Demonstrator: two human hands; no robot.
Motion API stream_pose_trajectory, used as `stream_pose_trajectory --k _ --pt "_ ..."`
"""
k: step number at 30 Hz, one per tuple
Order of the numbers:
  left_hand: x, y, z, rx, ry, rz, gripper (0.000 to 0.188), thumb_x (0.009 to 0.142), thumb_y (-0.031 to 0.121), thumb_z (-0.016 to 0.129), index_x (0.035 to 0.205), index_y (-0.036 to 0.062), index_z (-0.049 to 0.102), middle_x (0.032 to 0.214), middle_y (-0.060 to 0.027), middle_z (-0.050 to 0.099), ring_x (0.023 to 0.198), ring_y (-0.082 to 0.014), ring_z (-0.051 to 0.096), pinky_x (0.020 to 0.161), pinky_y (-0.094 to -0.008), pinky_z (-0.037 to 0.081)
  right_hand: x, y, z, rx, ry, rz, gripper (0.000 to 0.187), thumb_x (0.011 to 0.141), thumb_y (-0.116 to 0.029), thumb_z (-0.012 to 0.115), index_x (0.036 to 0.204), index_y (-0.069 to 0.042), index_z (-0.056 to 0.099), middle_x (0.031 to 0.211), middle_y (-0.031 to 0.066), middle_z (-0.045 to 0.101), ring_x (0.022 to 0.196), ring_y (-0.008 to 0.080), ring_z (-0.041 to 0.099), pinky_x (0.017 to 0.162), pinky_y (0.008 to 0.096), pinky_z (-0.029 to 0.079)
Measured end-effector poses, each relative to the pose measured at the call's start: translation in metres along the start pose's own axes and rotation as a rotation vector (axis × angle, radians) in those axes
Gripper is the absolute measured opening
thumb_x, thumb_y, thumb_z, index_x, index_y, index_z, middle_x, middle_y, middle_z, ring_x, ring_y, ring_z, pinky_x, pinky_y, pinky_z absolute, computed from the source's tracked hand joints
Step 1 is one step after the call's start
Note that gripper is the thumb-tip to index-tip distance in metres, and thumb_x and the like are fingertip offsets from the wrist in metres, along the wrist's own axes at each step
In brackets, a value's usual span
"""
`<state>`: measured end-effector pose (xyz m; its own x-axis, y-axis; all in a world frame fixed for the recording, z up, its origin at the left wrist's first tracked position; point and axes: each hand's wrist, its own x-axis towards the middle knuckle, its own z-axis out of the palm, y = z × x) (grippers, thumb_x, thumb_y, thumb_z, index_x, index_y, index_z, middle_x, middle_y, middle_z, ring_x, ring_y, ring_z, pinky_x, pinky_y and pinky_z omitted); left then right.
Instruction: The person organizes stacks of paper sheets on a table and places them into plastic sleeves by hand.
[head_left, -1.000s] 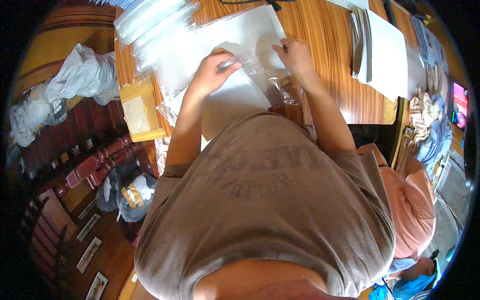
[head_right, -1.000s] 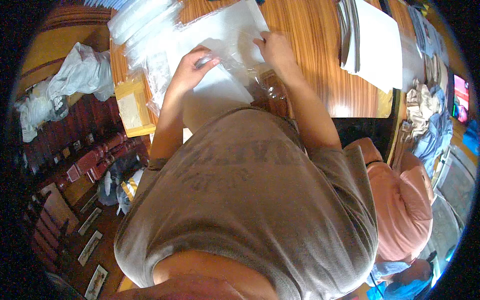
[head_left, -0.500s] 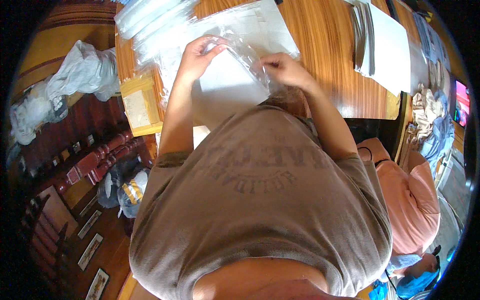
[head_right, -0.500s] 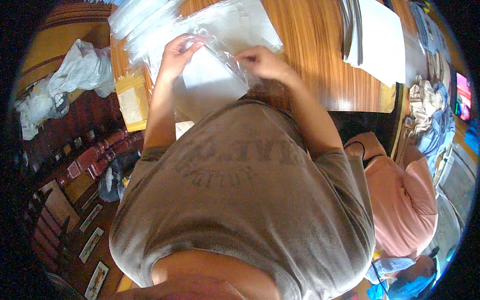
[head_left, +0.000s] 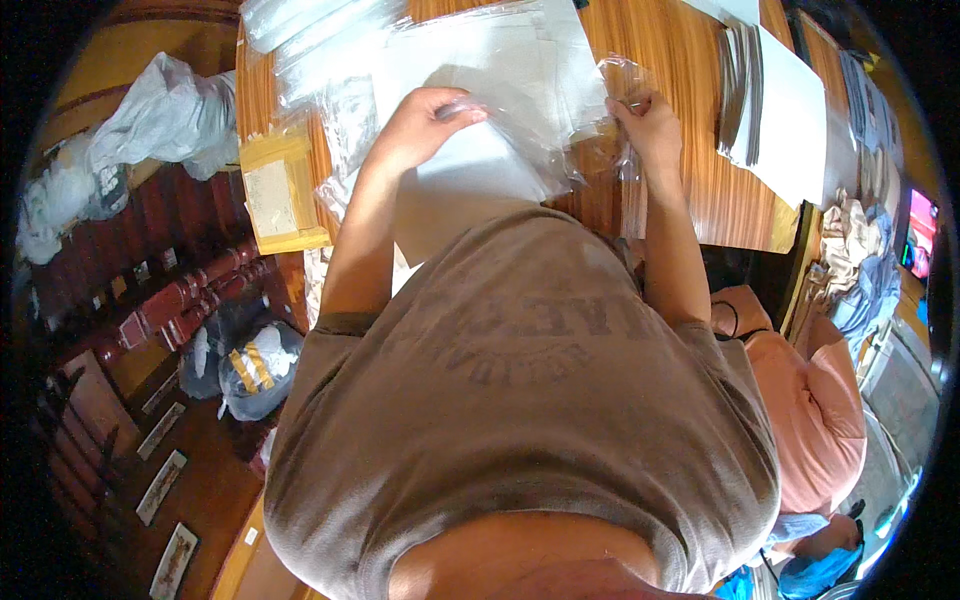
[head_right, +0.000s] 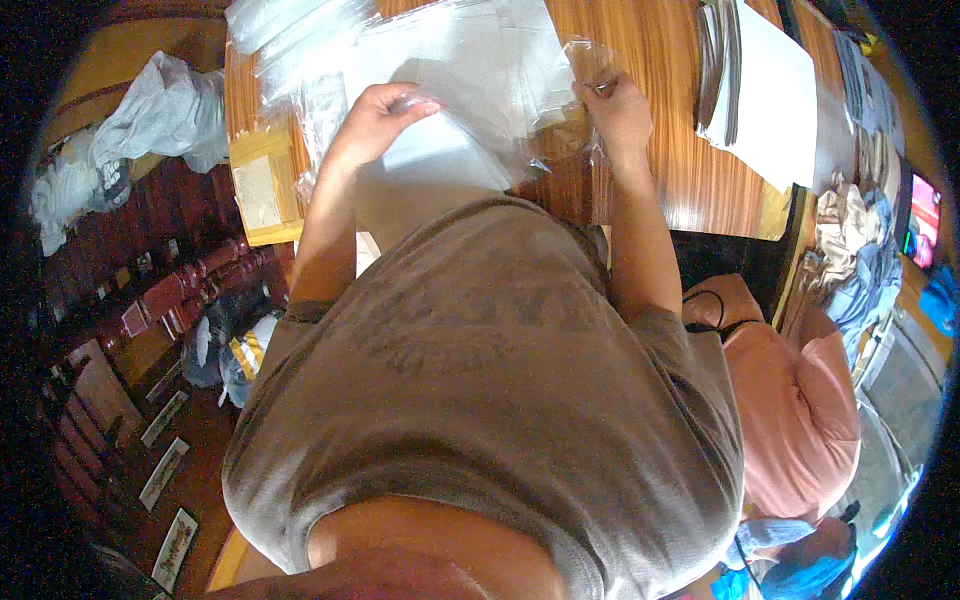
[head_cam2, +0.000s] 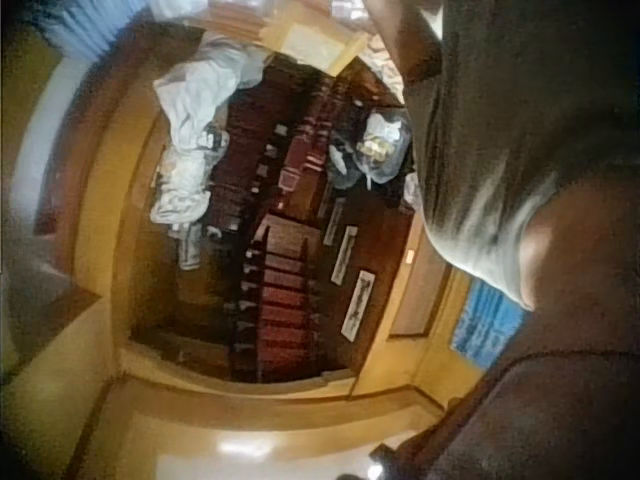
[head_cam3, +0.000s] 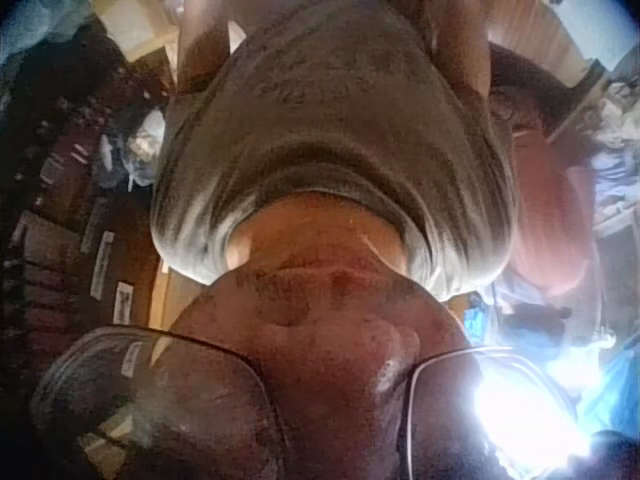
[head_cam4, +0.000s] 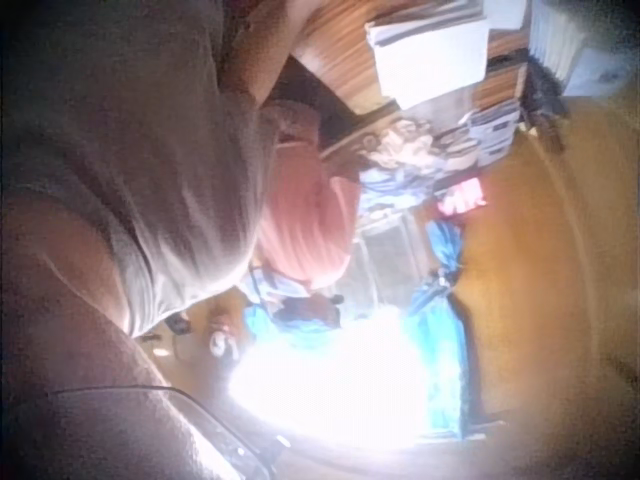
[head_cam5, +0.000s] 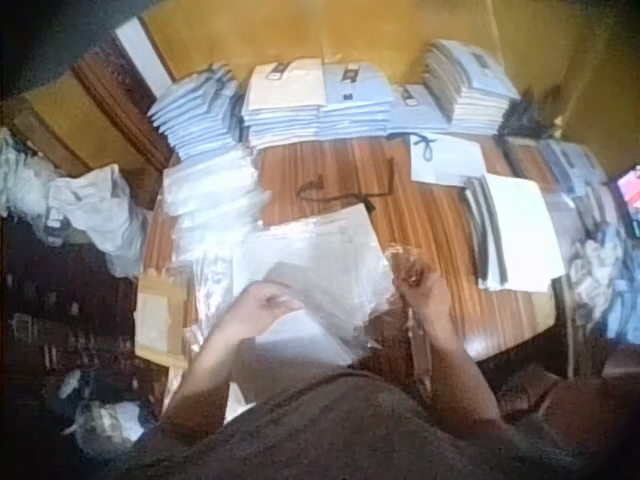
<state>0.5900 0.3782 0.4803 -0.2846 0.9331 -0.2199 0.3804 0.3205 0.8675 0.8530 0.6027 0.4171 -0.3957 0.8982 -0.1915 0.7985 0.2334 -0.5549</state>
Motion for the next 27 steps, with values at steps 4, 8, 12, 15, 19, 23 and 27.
stream_pose_trajectory --k 4,8,12,15,19,23,27 --pt "-0.001 0.013 0.015 0.092 -0.003 0.306 0.017 0.091 0.017 0.075 0.103 0.0060 0.077 0.116 -0.0071 0.071 0.111 -0.0222 0.063 0.096 -0.0354 0.050 -0.007 -0.014 -0.014 0.304 -0.037 -0.080 0.031 0.091 -0.026 0.074 0.110 -0.003 0.066 0.095 0.0136 0.074 0.086 0.0228 0.073 0.076 0.0365 0.055" --pt "0.000 0.045 0.009 0.406 0.233 0.601 0.016 0.087 0.014 0.076 0.101 0.0053 0.077 0.131 -0.0089 0.066 0.124 -0.0272 0.058 0.101 -0.0384 0.048 -0.022 -0.037 -0.006 0.645 -0.443 -0.496 0.022 0.097 -0.008 0.064 0.117 -0.001 0.066 0.099 0.0093 0.074 0.087 0.0153 0.070 0.079 0.0318 0.055" --pt "0.003 0.028 0.002 0.137 0.020 0.418 0.017 0.089 0.014 0.076 0.102 0.0034 0.076 0.125 -0.0121 0.070 0.114 -0.0243 0.064 0.097 -0.0360 0.050 -0.037 -0.084 0.011 0.639 -0.732 -0.774 0.025 0.099 -0.016 0.064 0.118 0.000 0.066 0.103 0.0091 0.074 0.093 0.0157 0.068 0.084 0.0336 0.055" --pt "-0.010 0.018 -0.010 0.078 0.058 0.154 0.022 0.092 0.020 0.076 0.104 0.0025 0.075 0.105 -0.0123 0.075 0.091 -0.0228 0.069 0.085 -0.0328 0.054 -0.021 -0.080 0.022 0.896 -0.868 -0.213 0.037 0.101 -0.031 0.061 0.119 0.002 0.066 0.105 0.0083 0.073 0.098 0.0181 0.067 0.087 0.0374 0.055" --pt "-0.028 -0.004 -0.014 0.060 0.245 0.045 0.021 0.093 0.014 0.075 0.110 0.0005 0.074 0.104 -0.0084 0.074 0.093 -0.0133 0.068 0.086 -0.0290 0.053 -0.016 -0.096 0.053 -0.189 0.128 -0.341 0.071 0.082 -0.062 0.074 0.115 0.000 0.068 0.104 0.0178 0.072 0.103 0.0371 0.069 0.083 0.0478 0.057" --pt "-0.036 0.030 -0.005 -0.427 0.508 0.130 0.027 0.093 0.010 0.074 0.118 -0.0007 0.070 0.102 -0.0059 0.074 0.092 -0.0118 0.067 0.084 -0.0276 0.053 0.012 -0.077 0.063 0.025 -0.101 -0.135 0.066 0.073 -0.057 0.083 0.104 -0.001 0.071 0.089 0.0152 0.073 0.090 0.0324 0.073 0.077 0.0431 0.057" --pt "-0.041 0.009 -0.034 -0.290 0.327 -0.023 0.026 0.093 0.010 0.074 0.116 -0.0020 0.071 0.101 -0.0076 0.075 0.093 -0.0130 0.068 0.084 -0.0290 0.054 0.025 -0.042 0.052 0.264 -0.178 -0.188 0.040 0.079 -0.039 0.084 0.092 -0.002 0.075 0.079 0.0113 0.073 0.075 0.0260 0.071 0.070 0.0367 0.055"
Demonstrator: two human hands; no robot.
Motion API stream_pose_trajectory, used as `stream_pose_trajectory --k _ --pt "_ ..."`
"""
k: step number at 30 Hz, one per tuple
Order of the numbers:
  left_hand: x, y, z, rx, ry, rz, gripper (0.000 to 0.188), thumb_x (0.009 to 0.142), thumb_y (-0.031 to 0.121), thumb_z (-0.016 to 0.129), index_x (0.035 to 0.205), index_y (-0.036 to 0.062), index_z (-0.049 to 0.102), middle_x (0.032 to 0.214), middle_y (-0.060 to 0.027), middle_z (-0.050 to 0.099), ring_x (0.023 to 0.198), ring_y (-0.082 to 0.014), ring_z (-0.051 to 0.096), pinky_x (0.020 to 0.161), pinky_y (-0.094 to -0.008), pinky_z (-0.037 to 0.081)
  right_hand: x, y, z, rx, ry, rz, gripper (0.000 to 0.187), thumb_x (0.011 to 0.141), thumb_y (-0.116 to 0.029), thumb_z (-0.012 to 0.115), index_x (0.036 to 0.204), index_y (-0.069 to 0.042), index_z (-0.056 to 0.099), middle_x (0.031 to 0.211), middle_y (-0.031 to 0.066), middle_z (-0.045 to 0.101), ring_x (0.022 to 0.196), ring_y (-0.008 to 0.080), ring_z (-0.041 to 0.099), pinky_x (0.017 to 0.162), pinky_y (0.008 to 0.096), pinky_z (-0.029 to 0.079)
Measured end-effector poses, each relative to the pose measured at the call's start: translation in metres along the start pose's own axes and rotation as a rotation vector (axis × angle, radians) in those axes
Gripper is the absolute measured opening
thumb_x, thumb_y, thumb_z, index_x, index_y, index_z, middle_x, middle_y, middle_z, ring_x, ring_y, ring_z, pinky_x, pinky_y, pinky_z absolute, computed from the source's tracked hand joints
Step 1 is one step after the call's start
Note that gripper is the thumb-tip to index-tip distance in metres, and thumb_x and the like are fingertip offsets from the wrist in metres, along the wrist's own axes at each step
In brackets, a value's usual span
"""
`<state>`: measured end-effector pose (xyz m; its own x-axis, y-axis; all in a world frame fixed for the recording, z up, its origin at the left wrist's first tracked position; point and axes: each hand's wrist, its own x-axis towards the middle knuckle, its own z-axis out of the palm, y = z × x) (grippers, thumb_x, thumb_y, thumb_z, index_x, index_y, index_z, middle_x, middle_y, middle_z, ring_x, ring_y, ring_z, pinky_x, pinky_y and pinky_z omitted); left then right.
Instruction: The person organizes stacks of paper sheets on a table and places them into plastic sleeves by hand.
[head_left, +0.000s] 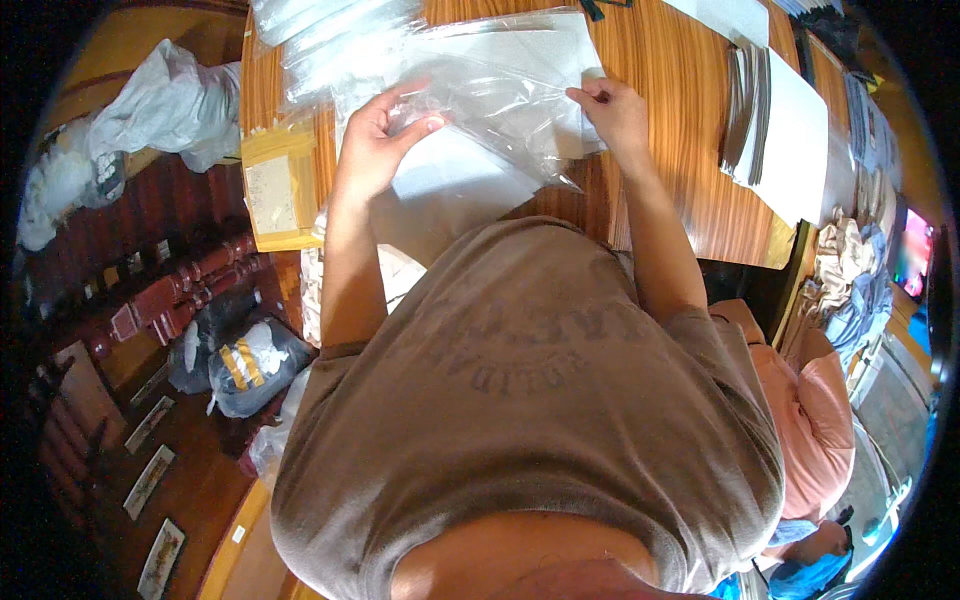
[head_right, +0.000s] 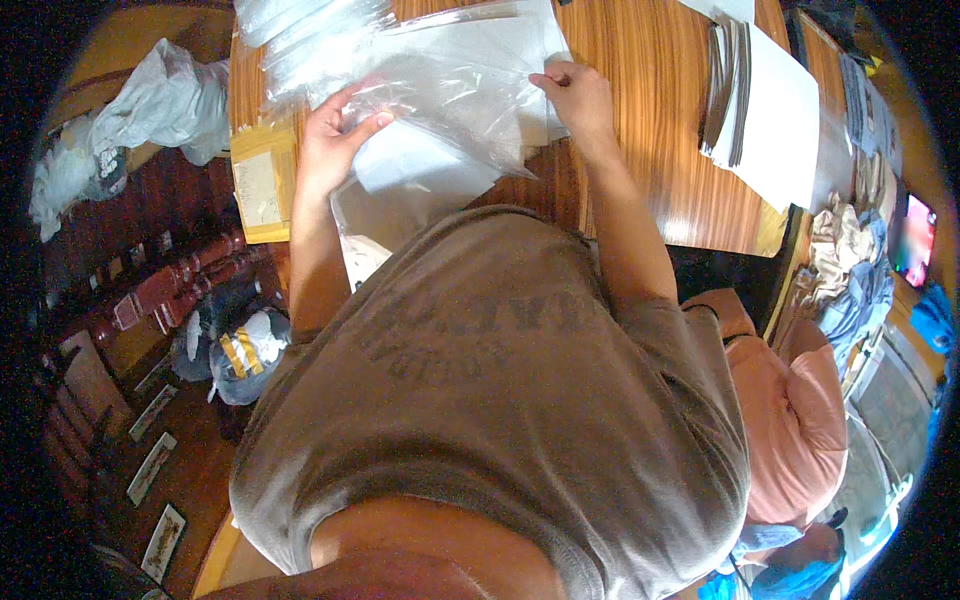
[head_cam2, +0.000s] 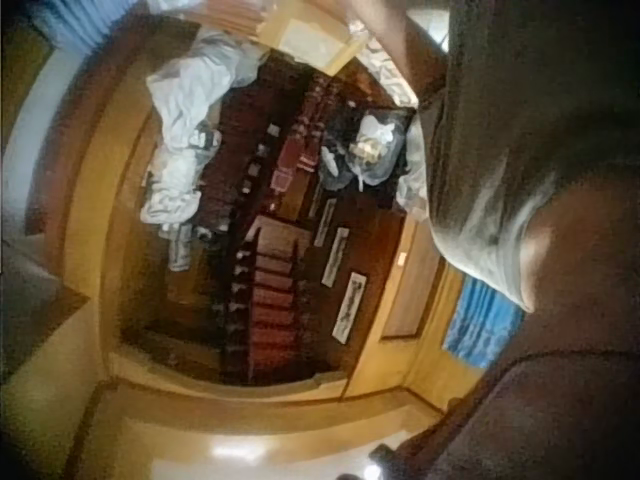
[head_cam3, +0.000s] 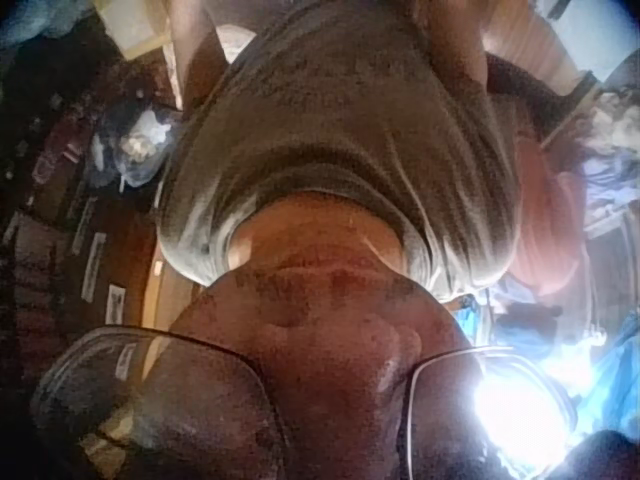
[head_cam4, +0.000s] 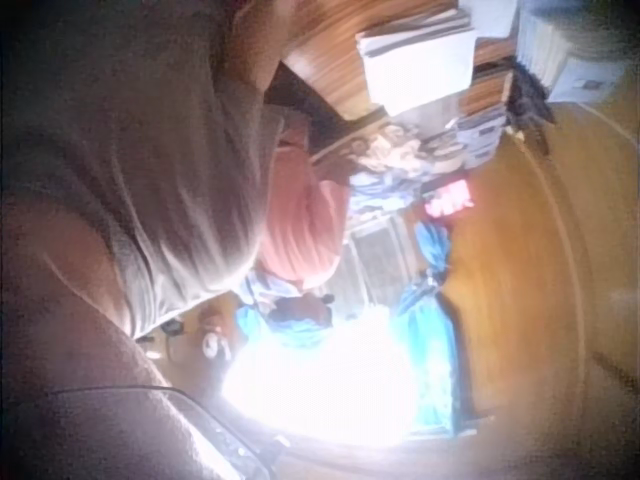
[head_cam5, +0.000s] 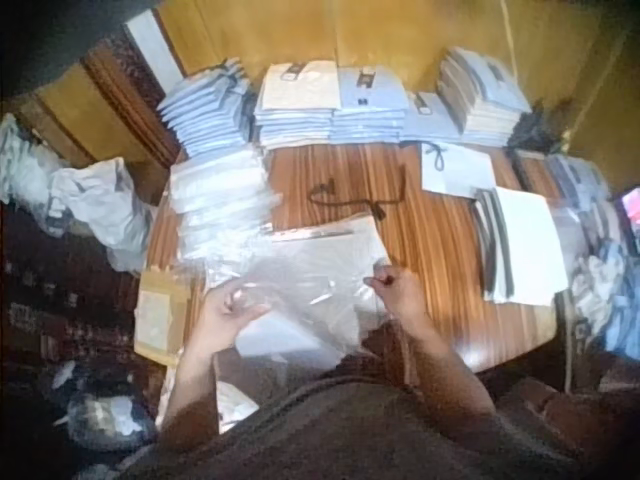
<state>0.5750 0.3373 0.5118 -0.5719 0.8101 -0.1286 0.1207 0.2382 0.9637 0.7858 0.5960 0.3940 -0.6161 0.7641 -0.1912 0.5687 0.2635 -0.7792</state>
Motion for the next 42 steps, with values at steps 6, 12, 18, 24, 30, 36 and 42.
stream_pose_trajectory --k 6,12,18,24,30,36,42 --pt "-0.001 0.000 -0.010 0.268 -0.219 0.008 0.015 0.090 0.006 0.074 0.105 0.0020 0.076 0.110 -0.0066 0.075 0.101 -0.0176 0.068 0.091 -0.0313 0.053 -0.034 -0.031 -0.029 -0.063 0.070 -0.071 0.025 0.085 -0.026 0.081 0.096 -0.004 0.077 0.085 0.0120 0.075 0.072 0.0247 0.071 0.068 0.0348 0.056" --pt "0.035 0.013 0.008 0.668 -0.241 0.661 0.016 0.087 0.006 0.072 0.102 0.0067 0.078 0.132 -0.0083 0.066 0.129 -0.0276 0.056 0.106 -0.0382 0.046 -0.052 -0.049 0.007 0.157 -0.193 -0.512 0.017 0.093 -0.004 0.064 0.109 -0.002 0.070 0.098 0.0140 0.071 0.090 0.0263 0.070 0.083 0.0335 0.055" --pt "0.072 -0.021 0.016 0.506 -0.510 0.299 0.021 0.087 0.003 0.070 0.107 0.0040 0.076 0.135 -0.0089 0.063 0.123 -0.0259 0.059 0.106 -0.0355 0.046 -0.057 -0.050 0.030 0.468 -0.459 -0.354 0.026 0.095 -0.021 0.068 0.110 0.000 0.068 0.100 0.0179 0.071 0.092 0.0305 0.071 0.083 0.0389 0.055" --pt "0.060 -0.045 0.015 0.325 -0.406 0.338 0.024 0.088 -0.001 0.069 0.111 0.0026 0.072 0.115 -0.0090 0.068 0.107 -0.0244 0.065 0.089 -0.0336 0.053 -0.037 -0.045 0.018 -0.499 0.152 -0.033 0.059 0.079 -0.057 0.078 0.101 -0.002 0.069 0.094 0.0165 0.073 0.086 0.0318 0.073 0.072 0.0437 0.057" --pt "0.048 -0.039 0.019 0.126 -0.241 0.219 0.029 0.087 0.000 0.070 0.115 0.0030 0.072 0.106 -0.0107 0.069 0.102 -0.0238 0.067 0.087 -0.0337 0.054 -0.019 -0.010 0.004 0.124 -0.003 -0.040 0.030 0.089 -0.035 0.075 0.089 -0.005 0.074 0.077 0.0148 0.073 0.067 0.0318 0.072 0.064 0.0426 0.056" --pt "0.037 -0.009 0.023 0.496 -0.352 0.258 0.029 0.086 0.001 0.072 0.113 0.0089 0.076 0.106 -0.0125 0.071 0.102 -0.0276 0.068 0.091 -0.0359 0.053 -0.050 -0.046 -0.020 -0.163 0.019 -0.292 0.017 0.090 -0.023 0.072 0.099 -0.009 0.076 0.082 0.0135 0.073 0.073 0.0320 0.072 0.069 0.0417 0.056" --pt "0.045 0.011 0.024 0.760 -0.257 0.785 0.025 0.086 0.000 0.071 0.109 0.0078 0.076 0.120 -0.0123 0.069 0.108 -0.0282 0.067 0.094 -0.0310 0.051 -0.051 -0.063 0.019 0.076 -0.438 -0.495 0.019 0.091 -0.013 0.069 0.108 -0.006 0.071 0.099 0.0155 0.073 0.089 0.0287 0.070 0.080 0.0381 0.054"
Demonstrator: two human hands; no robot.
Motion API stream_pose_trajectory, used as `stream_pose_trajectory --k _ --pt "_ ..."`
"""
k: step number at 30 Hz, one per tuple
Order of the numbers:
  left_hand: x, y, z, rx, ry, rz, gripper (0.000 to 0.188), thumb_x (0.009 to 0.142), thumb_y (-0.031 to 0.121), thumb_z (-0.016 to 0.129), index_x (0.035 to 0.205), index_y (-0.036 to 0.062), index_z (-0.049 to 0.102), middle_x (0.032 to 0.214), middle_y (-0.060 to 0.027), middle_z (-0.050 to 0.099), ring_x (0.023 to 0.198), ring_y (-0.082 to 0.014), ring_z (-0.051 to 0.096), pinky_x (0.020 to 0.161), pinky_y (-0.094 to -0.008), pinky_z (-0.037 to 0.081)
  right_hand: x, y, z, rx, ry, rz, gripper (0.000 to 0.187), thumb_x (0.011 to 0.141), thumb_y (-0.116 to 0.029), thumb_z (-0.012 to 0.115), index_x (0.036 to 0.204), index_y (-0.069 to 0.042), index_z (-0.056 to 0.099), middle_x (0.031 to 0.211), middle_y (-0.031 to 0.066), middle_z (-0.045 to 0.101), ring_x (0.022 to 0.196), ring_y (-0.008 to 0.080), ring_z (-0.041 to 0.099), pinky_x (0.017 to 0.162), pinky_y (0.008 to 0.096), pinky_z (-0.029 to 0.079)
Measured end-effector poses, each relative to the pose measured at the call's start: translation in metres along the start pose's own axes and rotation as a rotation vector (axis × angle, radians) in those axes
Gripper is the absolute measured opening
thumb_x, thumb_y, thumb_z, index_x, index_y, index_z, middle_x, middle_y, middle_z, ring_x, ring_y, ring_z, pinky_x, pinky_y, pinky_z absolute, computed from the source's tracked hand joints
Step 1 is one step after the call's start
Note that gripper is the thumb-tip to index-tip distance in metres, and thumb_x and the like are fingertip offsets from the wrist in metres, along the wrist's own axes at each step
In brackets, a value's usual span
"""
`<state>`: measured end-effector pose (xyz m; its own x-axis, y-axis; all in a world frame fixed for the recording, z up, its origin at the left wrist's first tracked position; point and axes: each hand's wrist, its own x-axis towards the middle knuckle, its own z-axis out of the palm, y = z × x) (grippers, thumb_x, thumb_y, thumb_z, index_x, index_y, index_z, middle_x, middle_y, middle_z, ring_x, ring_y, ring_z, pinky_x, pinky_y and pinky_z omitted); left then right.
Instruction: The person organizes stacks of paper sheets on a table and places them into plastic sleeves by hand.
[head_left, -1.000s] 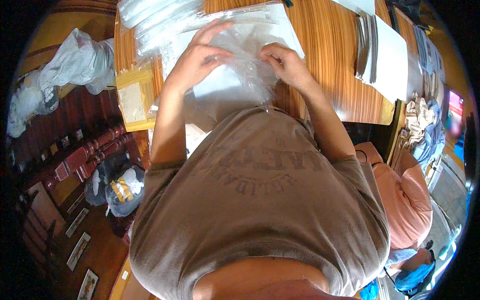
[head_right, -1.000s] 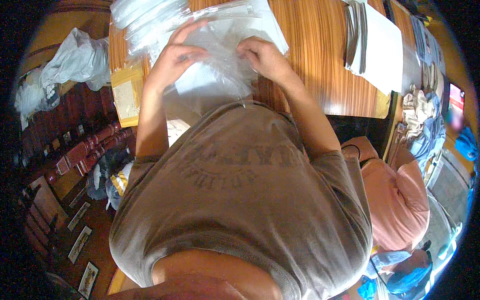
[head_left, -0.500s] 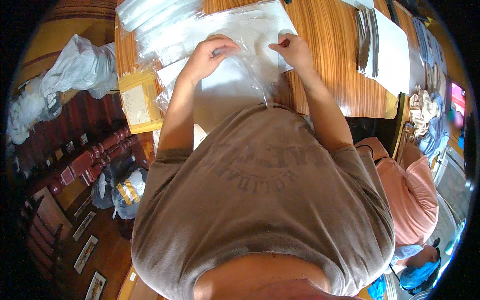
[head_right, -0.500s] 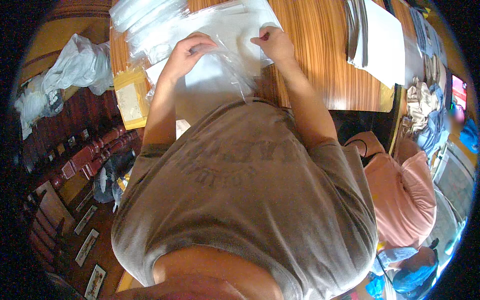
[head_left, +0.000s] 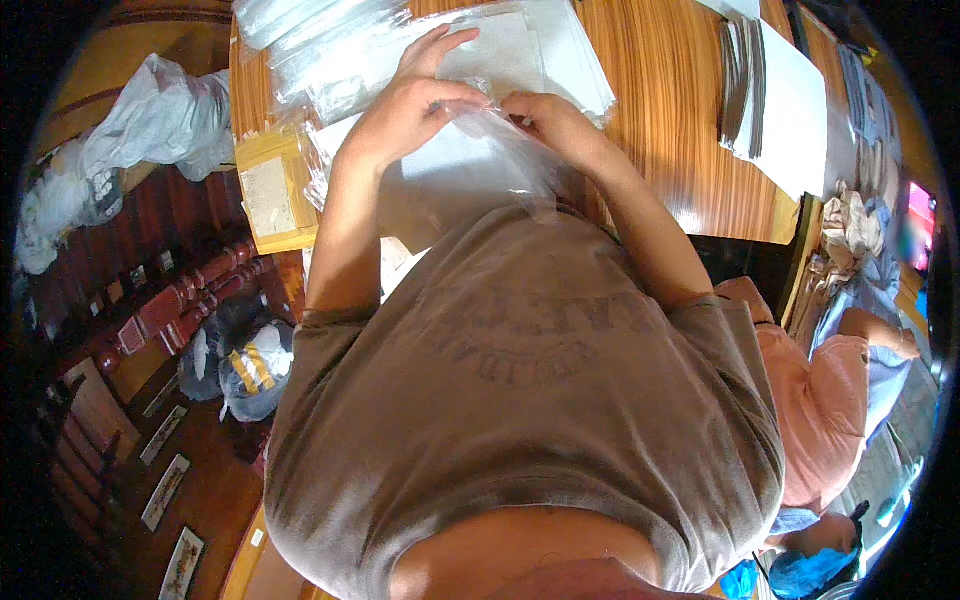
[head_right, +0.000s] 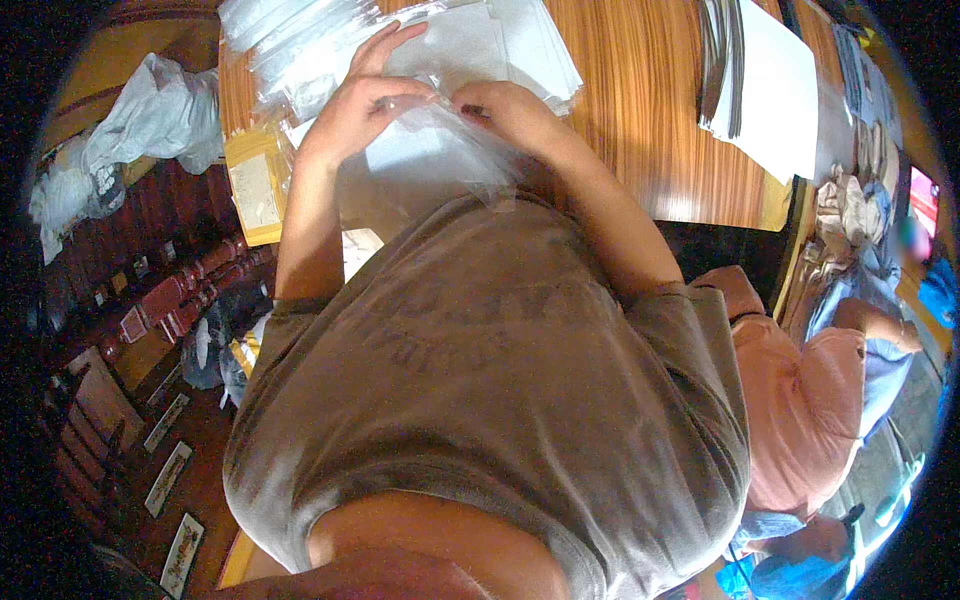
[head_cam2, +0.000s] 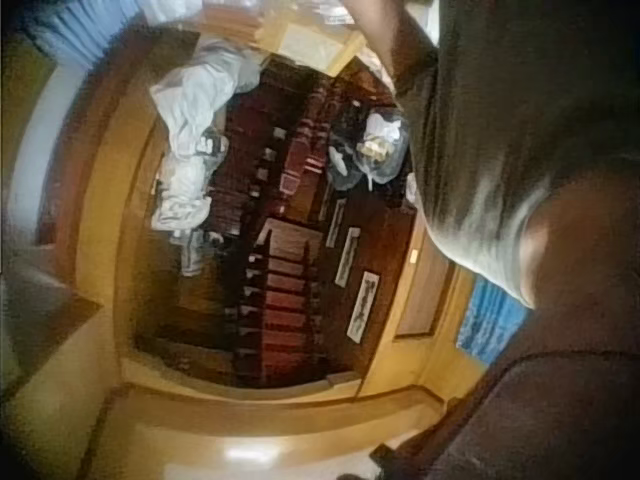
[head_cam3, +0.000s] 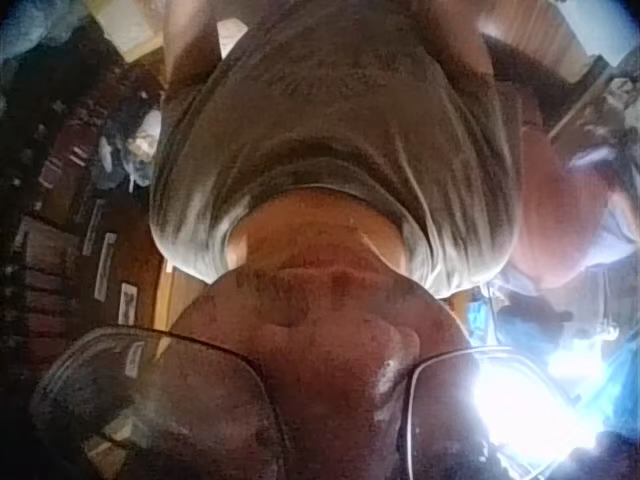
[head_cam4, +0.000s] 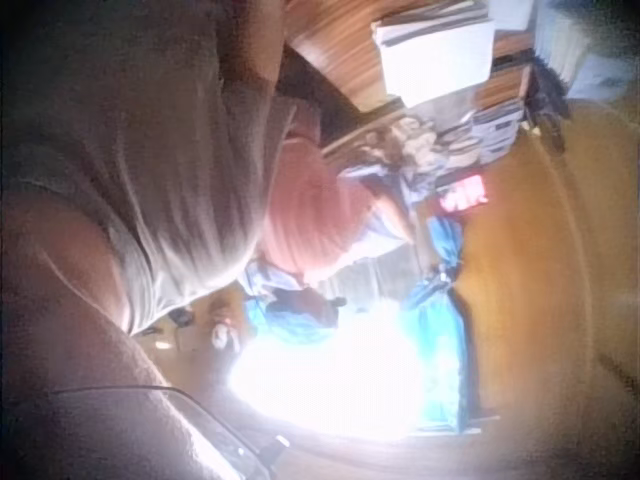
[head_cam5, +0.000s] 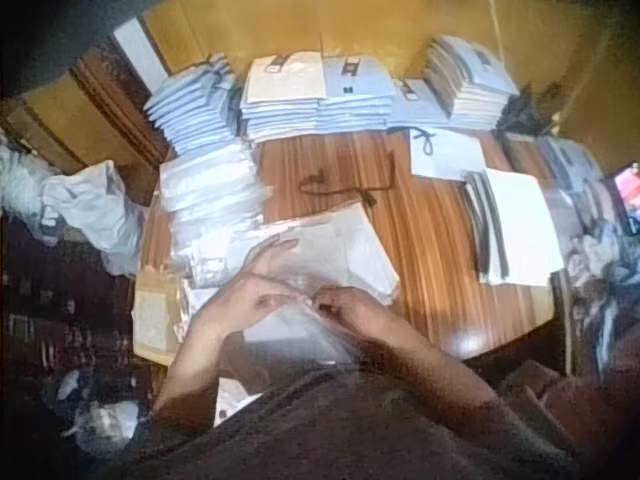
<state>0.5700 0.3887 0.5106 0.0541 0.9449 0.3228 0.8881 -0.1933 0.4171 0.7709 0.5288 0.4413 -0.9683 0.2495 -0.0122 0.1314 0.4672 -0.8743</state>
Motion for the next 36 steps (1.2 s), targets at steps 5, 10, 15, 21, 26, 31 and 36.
stream_pose_trajectory --k 5,10,15,21,26,31,36 --pt "-0.018 -0.024 0.014 -0.453 -0.185 -0.415 0.033 0.085 -0.005 0.068 0.113 0.0100 0.076 0.122 -0.0116 0.070 0.107 -0.0246 0.068 0.094 -0.0311 0.052 0.014 0.025 0.007 -0.001 -0.007 0.020 0.022 0.095 -0.019 0.066 0.112 -0.005 0.068 0.100 0.0140 0.072 0.093 0.0282 0.069 0.082 0.0384 0.054" --pt "-0.027 -0.011 0.022 -0.562 0.080 -0.582 0.031 0.091 0.000 0.068 0.120 0.0090 0.074 0.118 -0.0094 0.073 0.102 -0.0176 0.068 0.092 -0.0303 0.052 0.031 0.027 0.011 -0.704 0.492 0.434 0.050 0.088 -0.049 0.073 0.114 -0.007 0.069 0.097 0.0146 0.073 0.092 0.0303 0.070 0.081 0.0416 0.056" --pt "-0.026 -0.016 0.023 -0.698 0.046 -0.656 0.034 0.092 -0.007 0.063 0.123 0.0038 0.071 0.116 -0.0089 0.073 0.102 -0.0149 0.067 0.091 -0.0291 0.053 0.037 0.065 -0.011 -0.245 0.201 0.533 0.049 0.082 -0.054 0.076 0.083 -0.005 0.072 0.079 0.0162 0.071 0.080 0.0316 0.072 0.075 0.0450 0.055" --pt "-0.018 -0.006 0.002 -0.483 -0.153 -0.567 0.029 0.085 0.000 0.073 0.113 0.0087 0.077 0.120 -0.0097 0.071 0.106 -0.0208 0.068 0.092 -0.0314 0.053 -0.007 0.025 -0.027 -0.608 0.372 0.491 0.031 0.091 -0.041 0.069 0.085 -0.011 0.075 0.081 0.0160 0.072 0.077 0.0363 0.071 0.069 0.0498 0.056" --pt "-0.001 0.001 0.001 0.141 0.156 0.013 0.034 0.080 -0.001 0.073 0.110 0.0145 0.078 0.122 -0.0080 0.070 0.108 -0.0240 0.068 0.091 -0.0318 0.053 -0.023 -0.018 -0.002 -0.441 0.283 0.089 0.020 0.095 -0.027 0.064 0.096 -0.009 0.073 0.089 0.0172 0.072 0.083 0.0379 0.069 0.069 0.0463 0.055" --pt "-0.011 -0.008 -0.008 -0.330 -0.185 -0.366 0.028 0.082 0.002 0.073 0.107 0.0135 0.077 0.115 -0.0076 0.071 0.101 -0.0247 0.069 0.086 -0.0338 0.054 -0.022 -0.009 0.012 -0.225 0.010 -0.058 0.016 0.095 -0.012 0.062 0.105 -0.001 0.068 0.098 0.0191 0.069 0.087 0.0382 0.068 0.077 0.0423 0.055" --pt "-0.031 -0.011 0.005 -0.473 0.013 -0.352 0.026 0.085 -0.002 0.071 0.109 0.0047 0.075 0.106 -0.0086 0.072 0.098 -0.0201 0.068 0.086 -0.0291 0.052 0.009 0.030 0.013 -0.008 0.394 0.249 0.043 0.086 -0.041 0.075 0.106 -0.003 0.071 0.095 0.0153 0.074 0.088 0.0359 0.071 0.076 0.0455 0.057"
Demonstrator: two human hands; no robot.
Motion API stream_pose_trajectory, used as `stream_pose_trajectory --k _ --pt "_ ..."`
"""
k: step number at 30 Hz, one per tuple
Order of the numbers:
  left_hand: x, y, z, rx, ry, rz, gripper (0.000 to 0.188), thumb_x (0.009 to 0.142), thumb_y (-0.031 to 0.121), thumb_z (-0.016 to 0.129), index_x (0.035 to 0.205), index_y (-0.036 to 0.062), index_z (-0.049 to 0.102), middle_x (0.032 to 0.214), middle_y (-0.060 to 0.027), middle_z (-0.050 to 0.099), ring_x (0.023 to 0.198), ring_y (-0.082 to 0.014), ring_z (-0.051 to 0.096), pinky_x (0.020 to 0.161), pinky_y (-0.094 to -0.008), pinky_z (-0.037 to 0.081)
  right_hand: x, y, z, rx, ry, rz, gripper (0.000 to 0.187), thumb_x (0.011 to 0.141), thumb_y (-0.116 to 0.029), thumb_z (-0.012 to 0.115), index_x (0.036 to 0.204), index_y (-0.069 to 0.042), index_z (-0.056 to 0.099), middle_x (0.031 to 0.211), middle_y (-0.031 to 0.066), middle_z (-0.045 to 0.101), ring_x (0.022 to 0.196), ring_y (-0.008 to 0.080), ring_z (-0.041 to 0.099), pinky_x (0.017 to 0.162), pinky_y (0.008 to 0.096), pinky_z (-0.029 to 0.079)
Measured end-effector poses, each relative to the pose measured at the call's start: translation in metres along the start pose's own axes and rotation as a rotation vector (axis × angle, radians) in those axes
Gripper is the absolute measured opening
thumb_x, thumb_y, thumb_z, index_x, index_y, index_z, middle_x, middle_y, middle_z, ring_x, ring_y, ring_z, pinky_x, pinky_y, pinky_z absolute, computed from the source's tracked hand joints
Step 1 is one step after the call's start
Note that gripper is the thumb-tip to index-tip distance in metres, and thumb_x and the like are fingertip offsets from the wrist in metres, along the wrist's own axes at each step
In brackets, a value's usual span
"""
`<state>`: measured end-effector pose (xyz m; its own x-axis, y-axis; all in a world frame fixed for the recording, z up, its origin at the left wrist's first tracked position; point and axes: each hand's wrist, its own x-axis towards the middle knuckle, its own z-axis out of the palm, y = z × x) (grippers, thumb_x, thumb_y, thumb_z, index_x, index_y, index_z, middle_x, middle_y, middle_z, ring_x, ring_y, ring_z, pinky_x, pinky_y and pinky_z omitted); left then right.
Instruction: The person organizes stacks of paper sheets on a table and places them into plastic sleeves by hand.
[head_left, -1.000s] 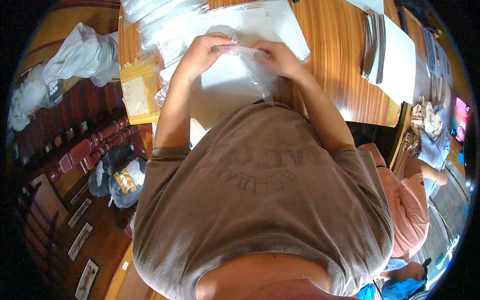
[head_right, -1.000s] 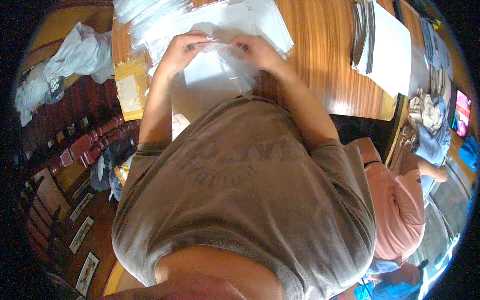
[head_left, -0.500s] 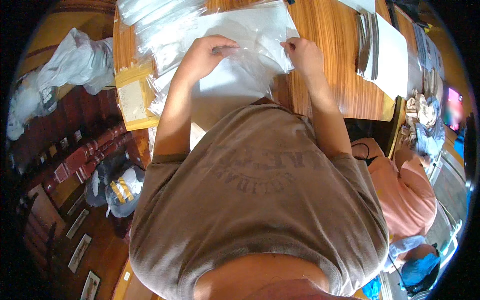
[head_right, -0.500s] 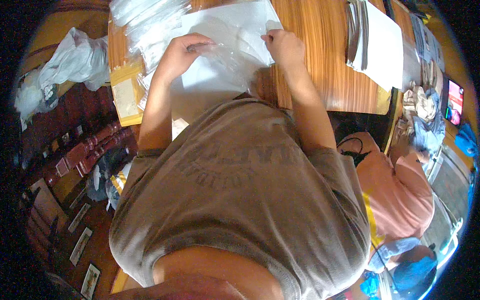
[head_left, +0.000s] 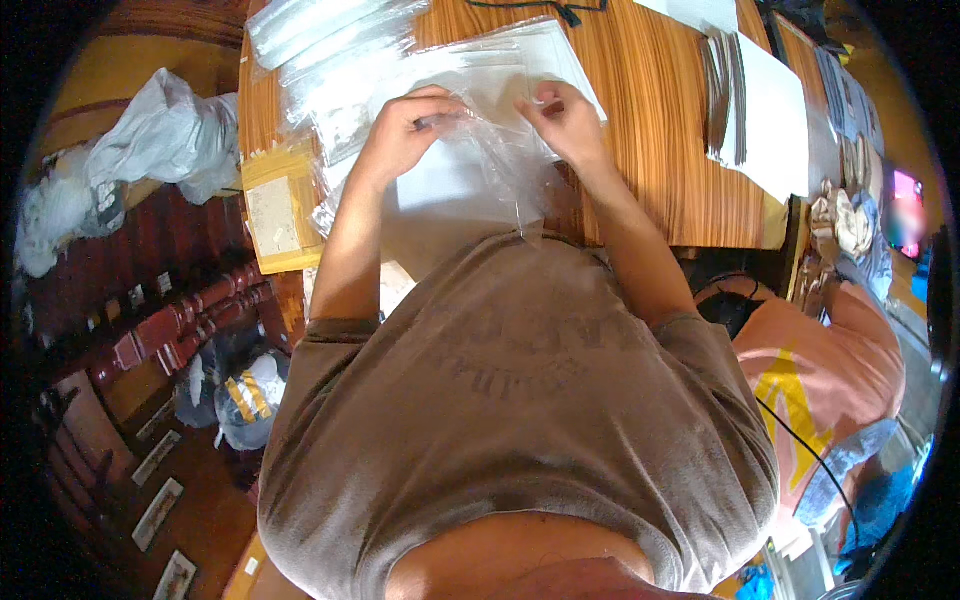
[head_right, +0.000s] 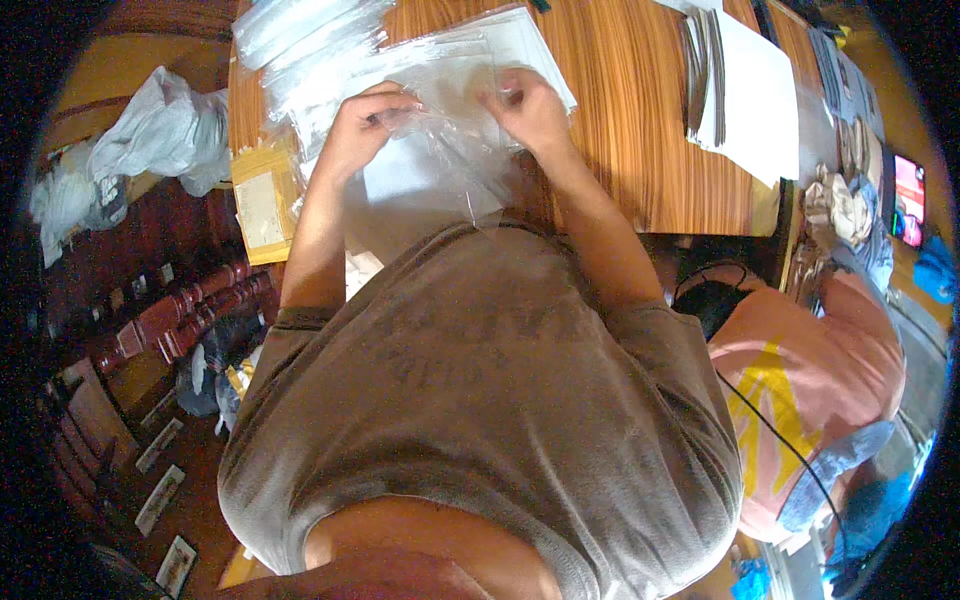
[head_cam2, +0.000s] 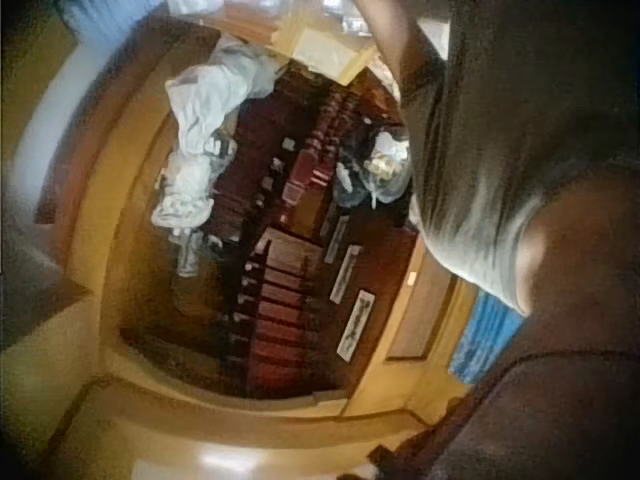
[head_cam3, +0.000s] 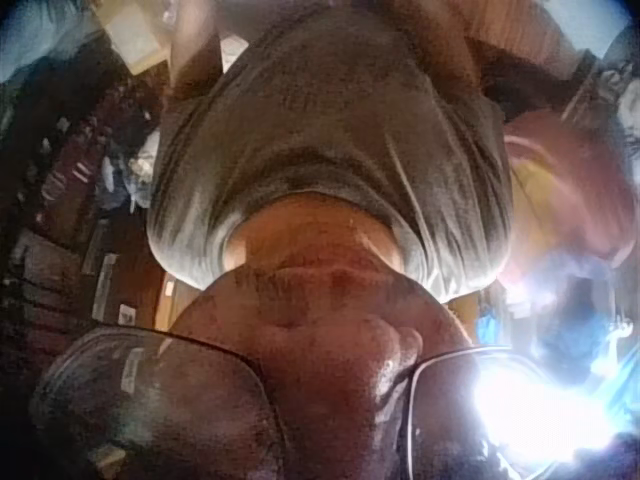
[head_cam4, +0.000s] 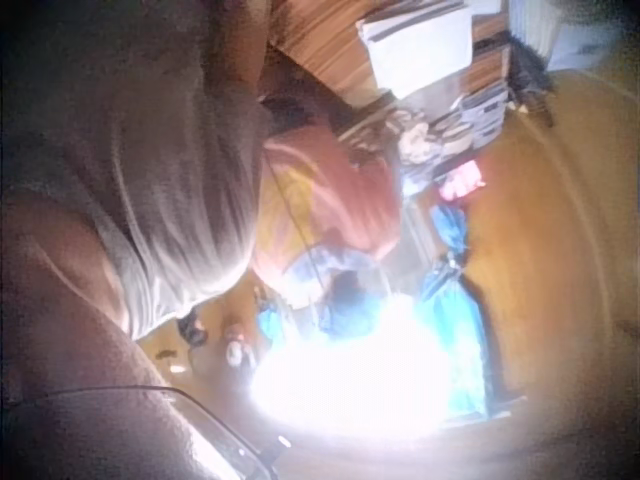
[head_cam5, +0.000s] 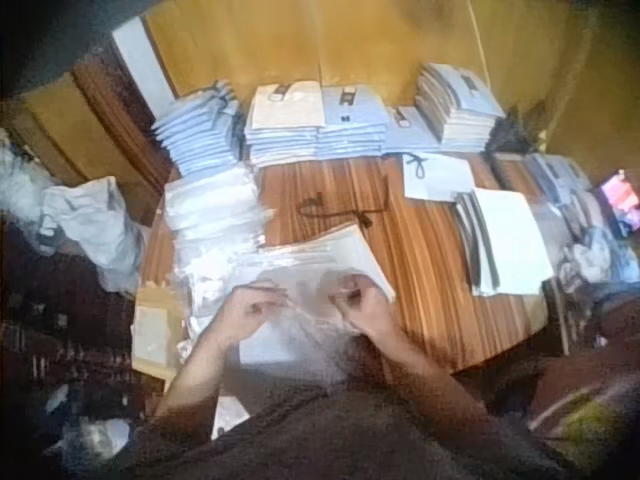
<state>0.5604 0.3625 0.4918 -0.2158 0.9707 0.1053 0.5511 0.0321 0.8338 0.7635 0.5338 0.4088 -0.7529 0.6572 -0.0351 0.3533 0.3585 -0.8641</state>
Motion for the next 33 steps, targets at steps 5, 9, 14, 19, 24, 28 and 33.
stream_pose_trajectory --k 5,9,14,19,24,28,33 --pt "-0.006 0.012 0.018 -0.431 0.245 -0.231 0.028 0.088 -0.007 0.069 0.114 0.0004 0.073 0.109 -0.0057 0.072 0.099 -0.0138 0.066 0.087 -0.0275 0.053 0.035 -0.001 -0.006 -0.362 -0.103 0.166 0.044 0.082 -0.043 0.077 0.102 -0.004 0.071 0.093 0.0190 0.074 0.092 0.0355 0.071 0.079 0.0449 0.057" --pt "-0.004 0.021 0.009 -0.343 0.087 -0.368 0.026 0.088 -0.003 0.071 0.114 -0.0025 0.072 0.109 -0.0063 0.074 0.092 -0.0141 0.068 0.087 -0.0277 0.054 0.045 0.058 -0.022 -0.204 -0.141 0.057 0.034 0.088 -0.032 0.074 0.105 -0.004 0.068 0.094 0.0214 0.072 0.095 0.0387 0.069 0.082 0.0456 0.055" --pt "-0.011 0.028 0.030 0.070 0.126 -0.173 0.025 0.085 0.007 0.076 0.109 0.0095 0.077 0.127 -0.0064 0.068 0.116 -0.0217 0.062 0.101 -0.0350 0.048 0.009 -0.007 -0.053 0.026 -0.162 -0.170 0.014 0.094 -0.007 0.065 0.107 -0.003 0.066 0.100 0.0199 0.072 0.095 0.0341 0.071 0.080 0.0421 0.056" --pt "0.006 0.047 0.038 0.474 0.194 0.091 0.024 0.085 0.002 0.071 0.107 0.0112 0.078 0.123 -0.0079 0.068 0.124 -0.0260 0.057 0.109 -0.0390 0.043 -0.005 -0.020 -0.030 0.357 -0.393 -0.305 0.024 0.088 -0.001 0.068 0.112 -0.003 0.065 0.095 0.0165 0.074 0.087 0.0244 0.073 0.079 0.0353 0.057" --pt "-0.009 0.034 0.028 0.020 0.162 -0.225 0.024 0.084 -0.005 0.069 0.106 0.0022 0.075 0.110 -0.0099 0.070 0.108 -0.0227 0.065 0.095 -0.0321 0.050 0.014 0.011 -0.002 0.451 -0.378 -0.043 0.037 0.089 -0.019 0.075 0.120 -0.005 0.062 0.098 0.0144 0.075 0.089 0.0257 0.074 0.074 0.0370 0.058" --pt "-0.019 0.022 0.023 -0.062 0.263 -0.115 0.028 0.082 -0.013 0.064 0.104 0.0014 0.075 0.110 -0.0088 0.071 0.105 -0.0209 0.067 0.092 -0.0307 0.052 0.027 -0.019 -0.010 -0.525 -0.088 0.043 0.056 0.084 -0.050 0.075 0.115 -0.004 0.067 0.098 0.0154 0.075 0.089 0.0322 0.074 0.075 0.0440 0.057" --pt "-0.019 0.017 0.019 -0.099 0.349 0.022 0.024 0.083 -0.010 0.068 0.102 0.0025 0.076 0.106 -0.0082 0.072 0.102 -0.0193 0.068 0.091 -0.0296 0.053 0.041 -0.003 0.001 -0.408 -0.246 0.174 0.047 0.084 -0.048 0.073 0.103 -0.005 0.073 0.099 0.0163 0.074 0.095 0.0361 0.072 0.082 0.0476 0.055"
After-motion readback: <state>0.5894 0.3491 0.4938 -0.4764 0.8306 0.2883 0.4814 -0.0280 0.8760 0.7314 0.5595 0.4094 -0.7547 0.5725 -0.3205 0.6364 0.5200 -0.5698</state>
